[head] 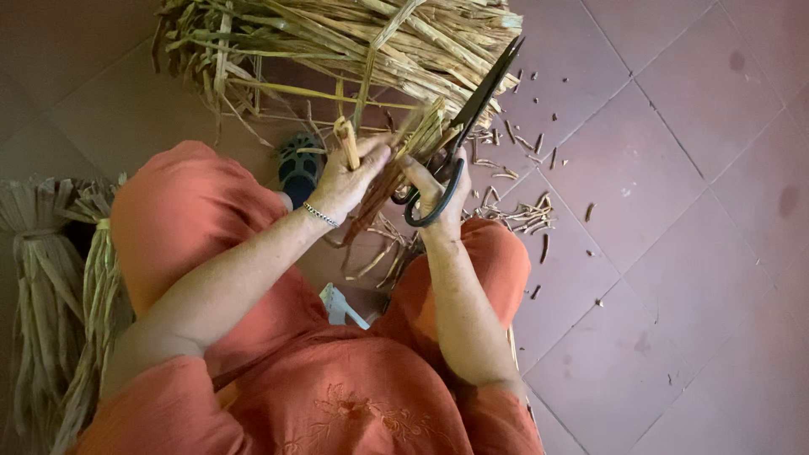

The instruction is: The person sits on the floor and trims the ends of dried palm/grass stalks with scissors, cutting off root tips and uneven pieces. They take stalks from a large bundle, cut them one at a time or in small groups, and set the trimmed stalks aside while cut scraps accumulate on the floor.

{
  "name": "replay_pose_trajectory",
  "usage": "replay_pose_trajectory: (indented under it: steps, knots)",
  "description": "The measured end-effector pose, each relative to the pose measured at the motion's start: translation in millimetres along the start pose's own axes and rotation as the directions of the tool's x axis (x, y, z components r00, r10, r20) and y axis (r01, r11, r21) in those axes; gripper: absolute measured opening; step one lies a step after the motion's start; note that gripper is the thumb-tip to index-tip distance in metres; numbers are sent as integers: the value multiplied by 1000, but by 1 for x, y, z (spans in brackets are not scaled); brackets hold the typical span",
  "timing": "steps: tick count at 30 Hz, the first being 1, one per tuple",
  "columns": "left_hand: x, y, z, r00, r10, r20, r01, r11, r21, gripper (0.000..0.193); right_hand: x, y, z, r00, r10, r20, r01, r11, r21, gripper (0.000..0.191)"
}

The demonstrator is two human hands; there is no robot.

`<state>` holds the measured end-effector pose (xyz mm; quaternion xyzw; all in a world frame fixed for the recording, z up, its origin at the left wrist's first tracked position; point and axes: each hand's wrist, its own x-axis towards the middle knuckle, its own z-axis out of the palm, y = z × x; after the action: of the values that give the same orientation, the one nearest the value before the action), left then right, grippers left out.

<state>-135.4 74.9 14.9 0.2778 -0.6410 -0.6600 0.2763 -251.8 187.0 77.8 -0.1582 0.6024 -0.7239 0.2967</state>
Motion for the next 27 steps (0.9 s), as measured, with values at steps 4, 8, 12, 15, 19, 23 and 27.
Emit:
replay_pose_trajectory:
  steps: [4, 8, 12, 15, 19, 23, 27]
  knots:
    - [-2, 7, 2, 999, -52, 13, 51, 999, 8, 30, -1, 0, 1, 1000, 0, 29, 0, 1000, 9, 43]
    - [-1, 12, 3, 991, -86, 107, 110, 962, -250, 35, -1, -1, -2, 998, 42, 46, -41, 999, -23, 44]
    - [-3, 19, -1, 958, -154, 243, 201, 963, -182, 44, 1, -3, -8, 991, 39, 129, -33, 999, -42, 44]
    - [-1, 24, -5, 899, -231, 372, 330, 916, -229, 59, 5, -6, -13, 989, 51, 141, -32, 991, -133, 46]
    - [1, 25, -6, 864, -249, 438, 390, 881, -267, 84, 5, -11, -16, 985, 35, 170, -16, 993, -113, 47]
    - [0, 24, -3, 813, -356, 462, 477, 861, -176, 85, 1, -11, -12, 961, -28, 274, 87, 975, -205, 63]
    - [0, 16, 1, 782, -430, 451, 506, 861, -57, 74, 1, -2, -6, 950, 75, 304, 63, 905, -420, 69]
